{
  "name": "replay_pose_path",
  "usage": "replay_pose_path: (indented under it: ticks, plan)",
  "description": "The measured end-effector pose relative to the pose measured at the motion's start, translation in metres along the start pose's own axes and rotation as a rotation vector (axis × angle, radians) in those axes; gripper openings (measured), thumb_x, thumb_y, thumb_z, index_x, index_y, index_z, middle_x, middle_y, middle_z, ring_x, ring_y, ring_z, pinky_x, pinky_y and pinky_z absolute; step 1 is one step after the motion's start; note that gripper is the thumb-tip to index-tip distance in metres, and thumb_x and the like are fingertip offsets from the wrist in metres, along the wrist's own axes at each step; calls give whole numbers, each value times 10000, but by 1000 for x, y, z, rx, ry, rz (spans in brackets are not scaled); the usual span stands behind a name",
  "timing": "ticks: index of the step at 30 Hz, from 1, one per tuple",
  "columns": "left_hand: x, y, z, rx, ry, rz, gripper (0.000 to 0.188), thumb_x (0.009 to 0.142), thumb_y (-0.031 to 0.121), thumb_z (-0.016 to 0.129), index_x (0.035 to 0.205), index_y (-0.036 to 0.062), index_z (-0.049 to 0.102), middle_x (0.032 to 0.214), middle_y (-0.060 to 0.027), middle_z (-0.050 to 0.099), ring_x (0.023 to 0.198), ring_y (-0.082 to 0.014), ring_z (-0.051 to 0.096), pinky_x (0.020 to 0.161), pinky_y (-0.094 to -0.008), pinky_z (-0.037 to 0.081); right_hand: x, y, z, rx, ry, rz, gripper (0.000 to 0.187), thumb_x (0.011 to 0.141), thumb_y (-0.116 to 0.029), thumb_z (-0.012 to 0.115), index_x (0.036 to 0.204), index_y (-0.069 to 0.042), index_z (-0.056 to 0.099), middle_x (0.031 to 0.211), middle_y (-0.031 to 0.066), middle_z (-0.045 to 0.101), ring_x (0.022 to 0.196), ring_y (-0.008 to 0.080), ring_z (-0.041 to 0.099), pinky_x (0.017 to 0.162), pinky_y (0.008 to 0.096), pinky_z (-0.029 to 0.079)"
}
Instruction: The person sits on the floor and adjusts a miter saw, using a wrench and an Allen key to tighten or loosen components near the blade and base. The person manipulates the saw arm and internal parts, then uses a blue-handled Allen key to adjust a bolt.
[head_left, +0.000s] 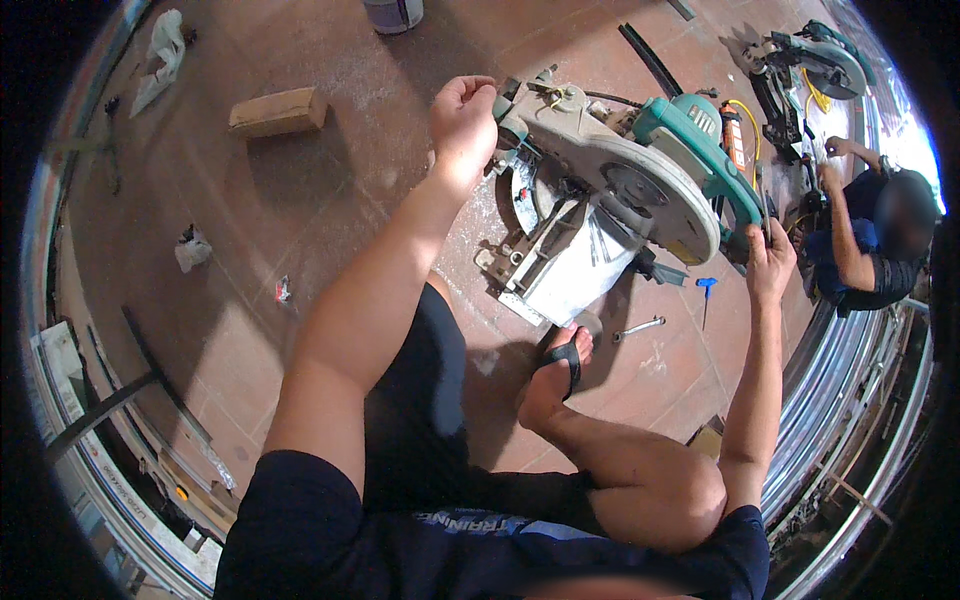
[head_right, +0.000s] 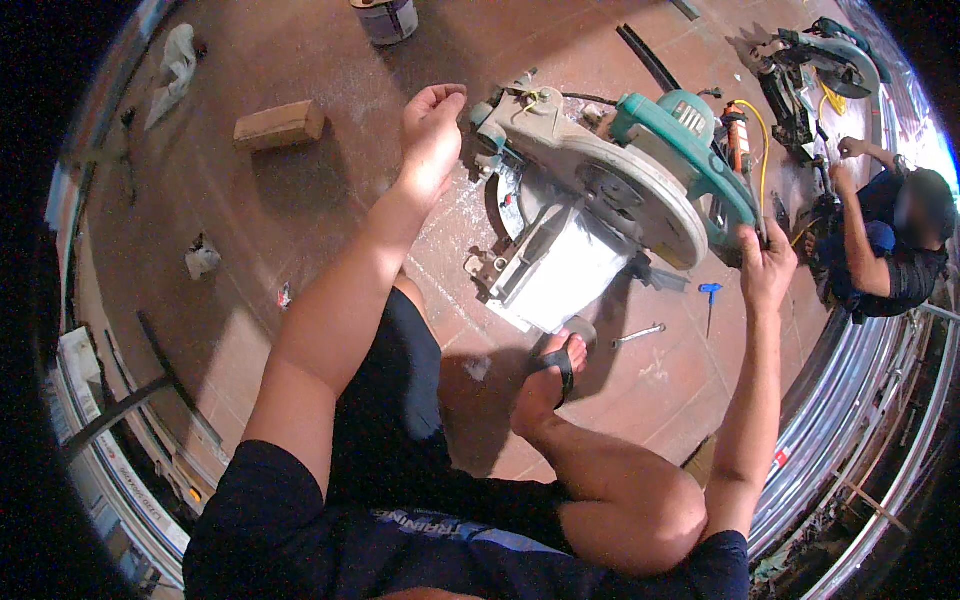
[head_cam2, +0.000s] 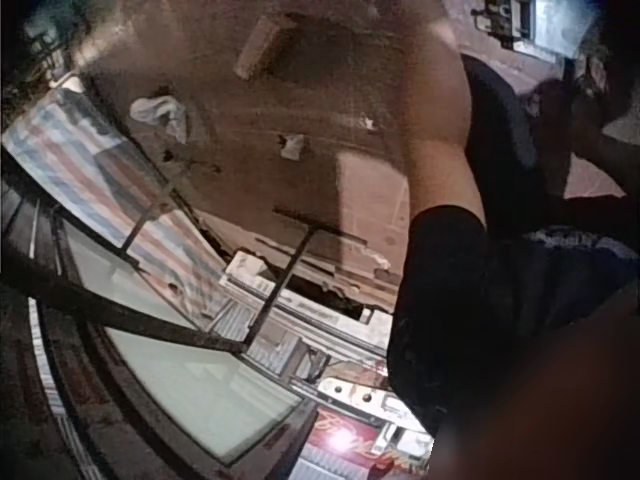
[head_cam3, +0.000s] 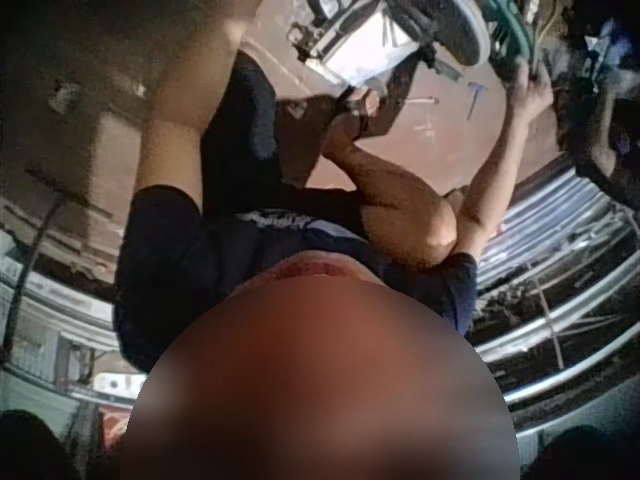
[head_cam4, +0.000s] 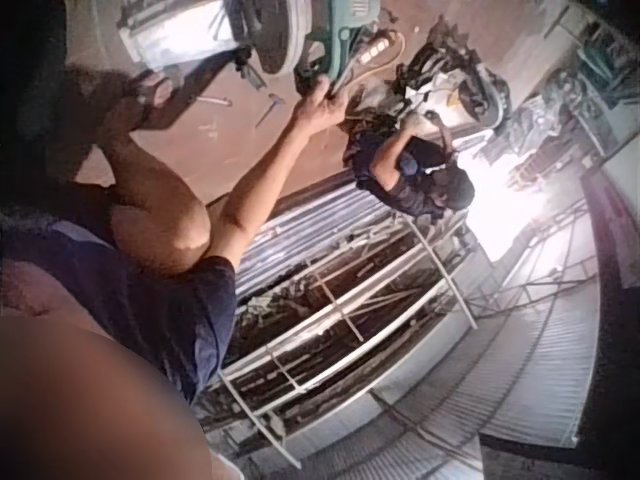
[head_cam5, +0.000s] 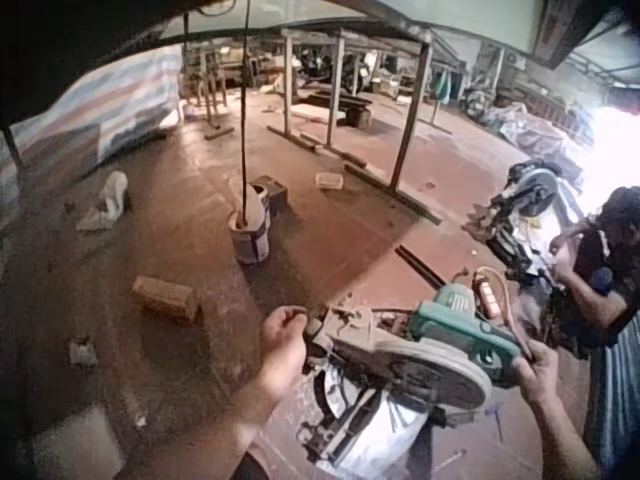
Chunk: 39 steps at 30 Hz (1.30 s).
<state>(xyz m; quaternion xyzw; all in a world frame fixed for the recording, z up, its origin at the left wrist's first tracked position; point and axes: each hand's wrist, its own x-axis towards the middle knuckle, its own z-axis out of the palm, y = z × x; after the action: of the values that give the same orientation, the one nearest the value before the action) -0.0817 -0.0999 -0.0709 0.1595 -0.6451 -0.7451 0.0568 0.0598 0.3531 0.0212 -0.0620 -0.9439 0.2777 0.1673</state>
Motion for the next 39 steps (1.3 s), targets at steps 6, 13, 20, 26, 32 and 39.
replay_pose_path:
  ticks: [6,13,20,26,32,39]
  plan:
    - [-4,2,-1,-15,-26,32,166,970,96,661,1071,-6,744,984,-58,747,888,-124,659,826,-287,522,2,-5,-5,-176,-39,45,335,973,-299,789,1037,22,719,779,21,612,738,116,519,684,309,470]
    - [-8,-5,9,57,-121,76,167,958,71,670,1087,-5,746,989,-74,761,890,-142,693,824,-298,547,10,-29,-9,-113,57,-56,368,976,-322,797,1058,30,730,770,58,633,732,124,545,695,304,490]
    - [-15,-7,15,261,-217,138,163,939,72,698,1083,21,756,957,-99,771,861,-163,726,790,-328,579,25,-57,-23,-306,62,-76,445,976,-422,788,1021,14,715,757,126,596,694,174,541,671,323,483]
    - [-24,-11,23,396,-279,457,209,913,126,767,1101,36,758,1016,-100,758,924,-184,721,807,-326,579,20,-58,-17,-133,77,-61,413,975,-388,795,1005,16,719,757,102,614,706,156,546,686,318,494]
    - [-33,6,33,520,-333,843,371,767,168,852,1111,71,755,1176,-123,717,1127,-311,659,968,-411,553,11,-38,-7,-128,62,-33,388,961,-358,801,996,15,697,757,99,610,718,155,555,698,319,498]
    - [-52,20,54,492,-490,992,772,638,251,921,1331,62,637,1330,-165,639,1293,-387,555,1145,-511,428,5,-20,0,-181,84,-45,518,943,-479,794,1013,20,675,825,191,619,745,297,594,728,394,510]
